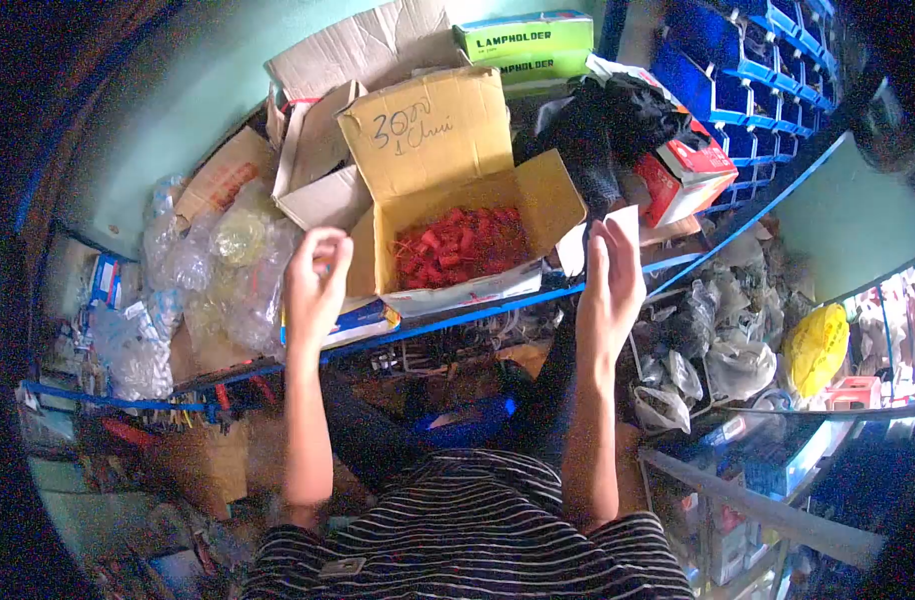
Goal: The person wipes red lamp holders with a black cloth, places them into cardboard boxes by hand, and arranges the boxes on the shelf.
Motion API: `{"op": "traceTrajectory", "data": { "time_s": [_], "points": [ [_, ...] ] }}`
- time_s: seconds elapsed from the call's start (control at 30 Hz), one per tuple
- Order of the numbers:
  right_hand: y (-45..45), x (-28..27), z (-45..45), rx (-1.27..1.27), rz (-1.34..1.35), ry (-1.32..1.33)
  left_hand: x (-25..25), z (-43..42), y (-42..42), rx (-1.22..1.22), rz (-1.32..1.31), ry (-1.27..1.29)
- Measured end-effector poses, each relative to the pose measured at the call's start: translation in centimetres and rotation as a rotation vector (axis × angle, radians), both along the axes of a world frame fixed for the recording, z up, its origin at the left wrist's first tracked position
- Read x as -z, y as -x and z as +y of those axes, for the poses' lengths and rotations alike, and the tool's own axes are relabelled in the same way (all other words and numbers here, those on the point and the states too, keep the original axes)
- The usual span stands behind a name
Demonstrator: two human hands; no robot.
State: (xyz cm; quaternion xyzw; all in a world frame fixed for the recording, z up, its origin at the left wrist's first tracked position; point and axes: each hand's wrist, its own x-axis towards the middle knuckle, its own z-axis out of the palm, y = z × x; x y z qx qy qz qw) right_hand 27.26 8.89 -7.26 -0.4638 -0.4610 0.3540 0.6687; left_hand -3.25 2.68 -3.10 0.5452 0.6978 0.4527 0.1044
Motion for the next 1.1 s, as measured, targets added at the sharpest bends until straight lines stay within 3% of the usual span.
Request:
{"op": "traceTrajectory", "data": {
  "time_s": [0.03, 0.13, 0.23, 0.27, 0.37, 0.4, 0.5, 0.63, 0.7, 0.77, 0.83, 0.9, 0.93, 1.03, 1.07, 1.1],
  "points": [
    [0.0, -0.2, 0.3, -0.051, 0.022, 0.038, 0.4, -0.7, 0.7, -0.039, 0.028, 0.129],
    [1.3, -1.8, 0.2, -0.147, -0.053, -0.033, 0.5, -1.9, 0.6, 0.111, -0.226, 0.259],
    [3.0, -3.4, -0.7, -0.341, -0.214, -0.049, 0.3, -1.8, 0.5, 0.027, -0.438, 0.157],
    [3.4, -3.1, -0.7, -0.388, -0.316, -0.078, 0.9, -1.6, 0.5, -0.015, -0.303, 0.117],
    [3.9, -2.2, -0.1, -0.371, -0.635, -0.172, 1.1, -0.9, 0.5, 0.042, -0.379, 0.168],
    [3.9, -2.0, 0.1, -0.364, -0.636, -0.162, 1.4, -0.5, 0.9, 0.067, -0.485, 0.147],
    [3.5, -2.7, 0.5, -0.38, -0.556, -0.061, 1.5, 0.6, 1.8, -0.069, -0.413, 0.257],
    [2.4, -4.3, 3.5, -0.493, -0.412, 0.029, 1.6, 1.5, 1.3, -0.089, -0.723, -0.202],
    [2.4, -4.1, 5.6, -0.397, -0.46, -0.104, -0.2, 1.2, -0.8, 0.106, -0.741, -0.353],
    [3.1, -4.8, 8.0, -0.278, -0.501, -0.252, -0.7, 1.3, -3.3, 0.262, -0.553, -0.301],
    [4.2, -6.3, 10.4, -0.128, -0.526, -0.407, -0.1, 1.2, -5.2, 0.417, -0.332, -0.054],
    [4.8, -7.4, 12.6, -0.146, -0.68, -0.516, 1.9, 1.6, -6.1, 0.459, -0.15, -0.022],
    [5.0, -7.9, 13.7, -0.151, -0.757, -0.57, 2.0, 1.5, -5.9, 0.431, 0.095, -0.054],
    [5.2, -7.5, 15.3, -0.355, -0.801, -0.581, 1.6, 1.3, -5.4, 0.412, -0.158, -0.141],
    [4.6, -7.2, 14.6, -0.4, -0.679, -0.45, 2.8, 2.0, -5.0, 0.417, -0.365, -0.263],
    [4.0, -7.5, 12.4, -0.445, -0.555, -0.323, 1.8, 1.4, -4.7, 0.349, -0.383, -0.24]
  ]
}}
